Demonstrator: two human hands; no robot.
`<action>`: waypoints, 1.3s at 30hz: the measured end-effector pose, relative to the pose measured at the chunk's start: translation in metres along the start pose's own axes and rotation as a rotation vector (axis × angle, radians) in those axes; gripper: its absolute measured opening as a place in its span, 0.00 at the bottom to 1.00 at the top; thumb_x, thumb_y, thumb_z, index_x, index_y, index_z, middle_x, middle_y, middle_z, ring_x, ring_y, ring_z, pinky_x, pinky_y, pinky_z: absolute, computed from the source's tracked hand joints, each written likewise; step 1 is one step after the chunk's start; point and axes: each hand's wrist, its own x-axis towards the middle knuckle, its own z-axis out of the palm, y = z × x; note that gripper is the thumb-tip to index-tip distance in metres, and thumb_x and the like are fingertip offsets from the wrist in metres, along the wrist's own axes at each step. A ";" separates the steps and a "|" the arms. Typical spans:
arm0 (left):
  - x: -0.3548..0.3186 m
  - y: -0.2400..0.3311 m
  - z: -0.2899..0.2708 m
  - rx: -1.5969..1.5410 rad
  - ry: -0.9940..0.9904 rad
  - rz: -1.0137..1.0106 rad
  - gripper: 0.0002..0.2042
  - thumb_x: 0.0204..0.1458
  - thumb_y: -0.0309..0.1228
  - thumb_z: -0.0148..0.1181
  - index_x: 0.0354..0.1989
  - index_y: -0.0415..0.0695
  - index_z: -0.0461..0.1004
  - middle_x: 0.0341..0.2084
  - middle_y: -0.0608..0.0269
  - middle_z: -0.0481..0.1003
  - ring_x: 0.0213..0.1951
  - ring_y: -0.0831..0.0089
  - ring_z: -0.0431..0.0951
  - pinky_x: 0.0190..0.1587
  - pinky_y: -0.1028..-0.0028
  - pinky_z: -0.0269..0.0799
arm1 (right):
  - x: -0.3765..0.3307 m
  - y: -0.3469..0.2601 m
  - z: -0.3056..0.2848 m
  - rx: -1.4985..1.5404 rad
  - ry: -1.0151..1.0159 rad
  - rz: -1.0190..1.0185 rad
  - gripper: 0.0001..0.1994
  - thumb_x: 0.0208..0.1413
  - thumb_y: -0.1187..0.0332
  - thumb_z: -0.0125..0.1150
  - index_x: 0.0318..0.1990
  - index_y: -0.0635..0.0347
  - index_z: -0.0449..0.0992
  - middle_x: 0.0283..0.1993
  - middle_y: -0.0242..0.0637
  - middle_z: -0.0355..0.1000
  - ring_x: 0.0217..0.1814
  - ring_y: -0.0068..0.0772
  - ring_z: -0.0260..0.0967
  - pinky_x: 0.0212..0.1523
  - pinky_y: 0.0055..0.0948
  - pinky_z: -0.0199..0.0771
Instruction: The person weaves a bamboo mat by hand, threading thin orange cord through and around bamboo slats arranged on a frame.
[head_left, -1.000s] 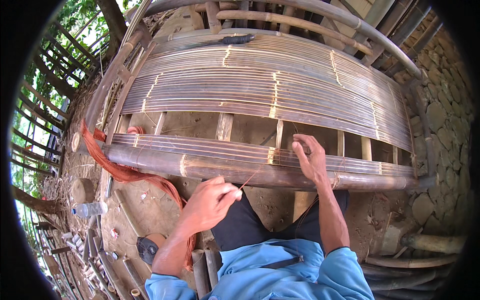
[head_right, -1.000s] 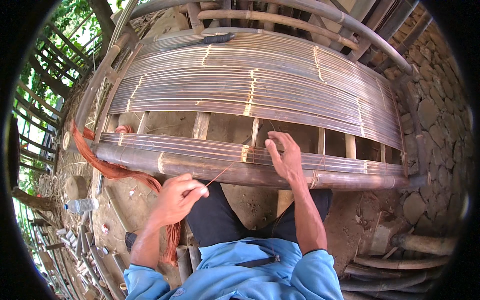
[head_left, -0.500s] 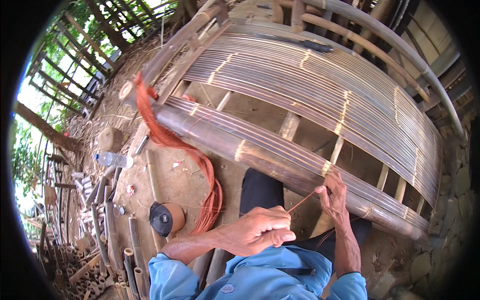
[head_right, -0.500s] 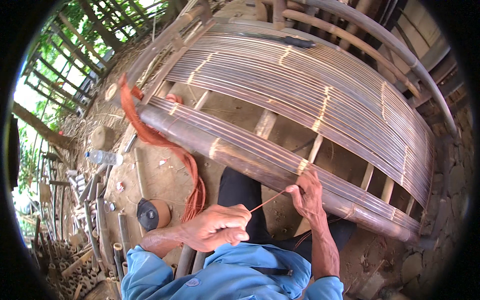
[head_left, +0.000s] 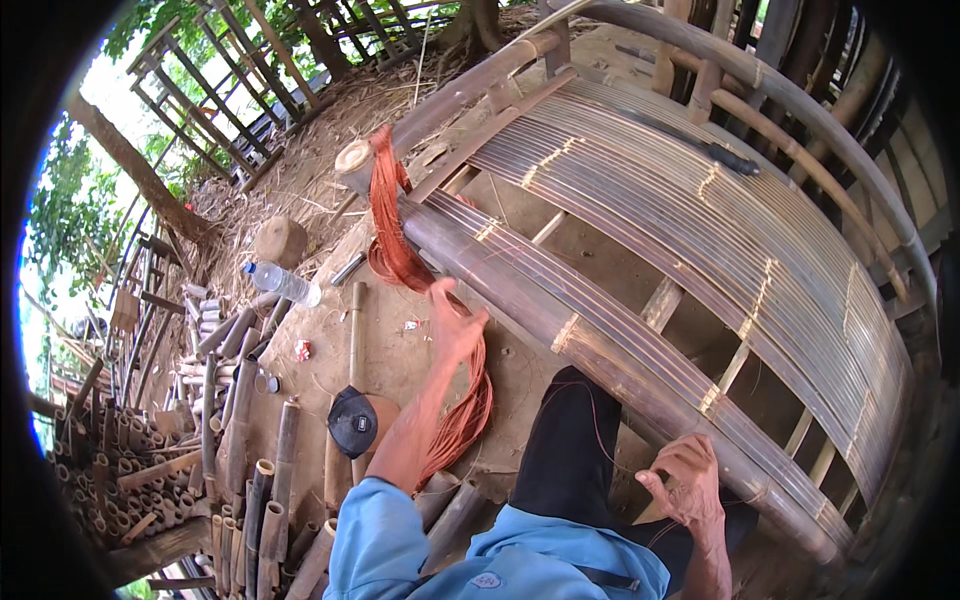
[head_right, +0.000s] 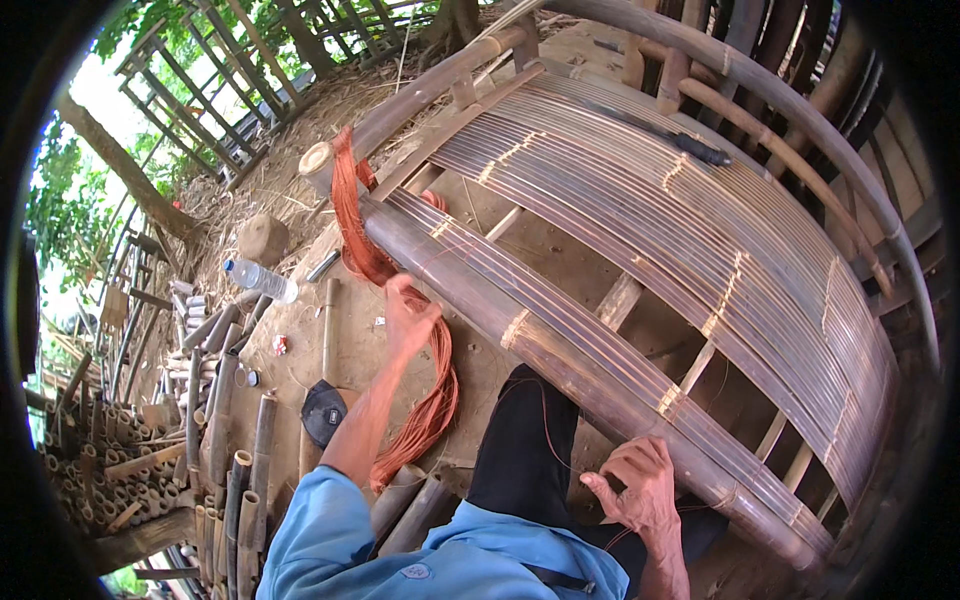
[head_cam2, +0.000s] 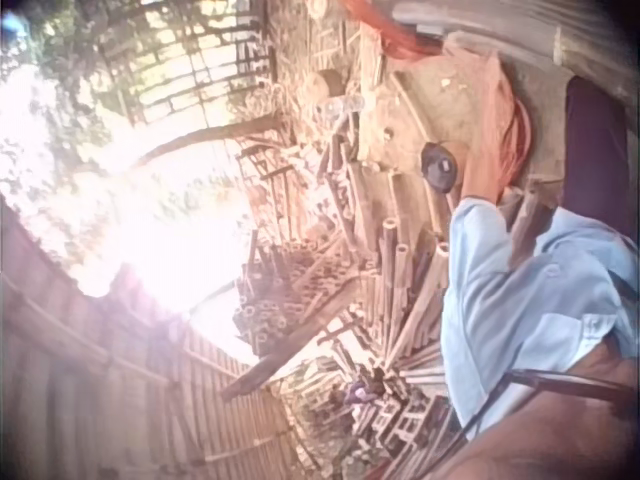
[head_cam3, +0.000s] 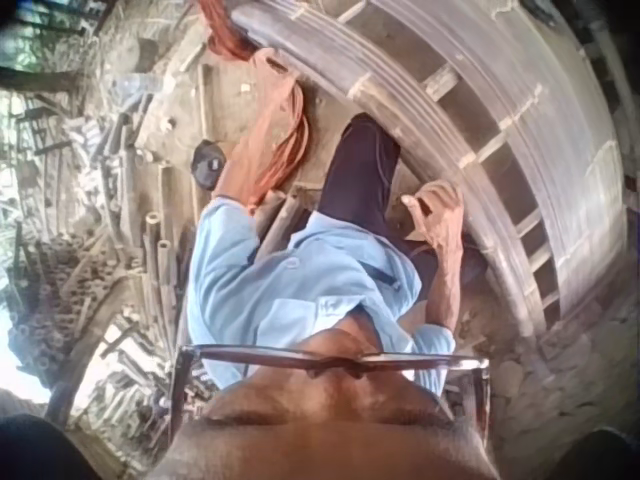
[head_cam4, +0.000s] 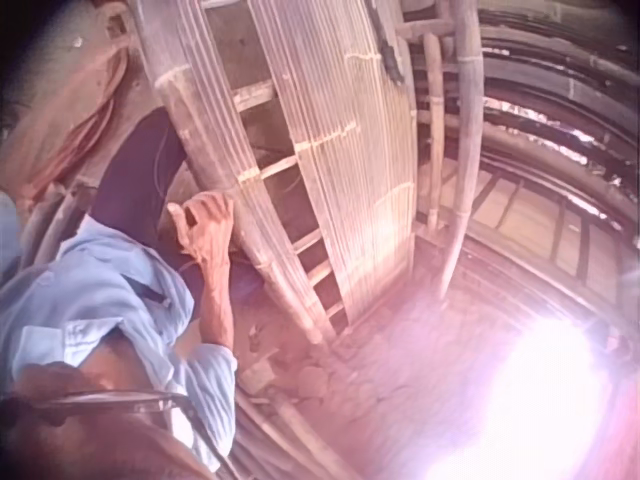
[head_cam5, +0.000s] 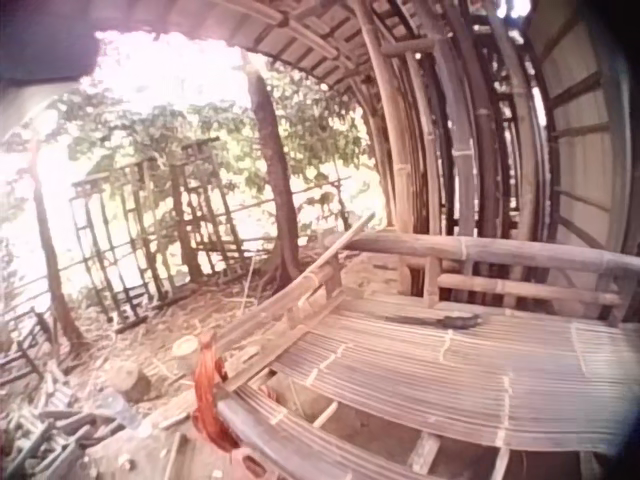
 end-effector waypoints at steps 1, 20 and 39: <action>0.011 -0.010 0.000 -0.014 0.094 0.067 0.36 0.47 0.28 0.75 0.64 0.36 0.64 0.57 0.47 0.72 0.49 0.63 0.77 0.49 0.66 0.73 | 0.006 0.001 0.000 -0.012 -0.018 0.031 0.14 0.46 0.61 0.78 0.23 0.57 0.78 0.28 0.34 0.76 0.39 0.42 0.75 0.51 0.42 0.70; 0.112 -0.072 -0.366 -1.221 0.372 -0.192 0.11 0.68 0.27 0.49 0.34 0.34 0.73 0.56 0.30 0.73 0.65 0.42 0.70 0.73 0.46 0.63 | 0.190 0.050 0.054 0.191 0.038 0.254 0.08 0.57 0.69 0.71 0.35 0.66 0.82 0.33 0.47 0.79 0.37 0.44 0.77 0.43 0.39 0.75; 0.183 0.107 0.074 0.338 -0.600 0.149 0.12 0.49 0.22 0.62 0.43 0.41 0.81 0.40 0.37 0.80 0.45 0.43 0.82 0.51 0.54 0.79 | 0.352 0.109 0.185 0.132 -0.315 0.605 0.20 0.55 0.59 0.61 0.52 0.57 0.84 0.49 0.61 0.79 0.55 0.59 0.78 0.57 0.44 0.78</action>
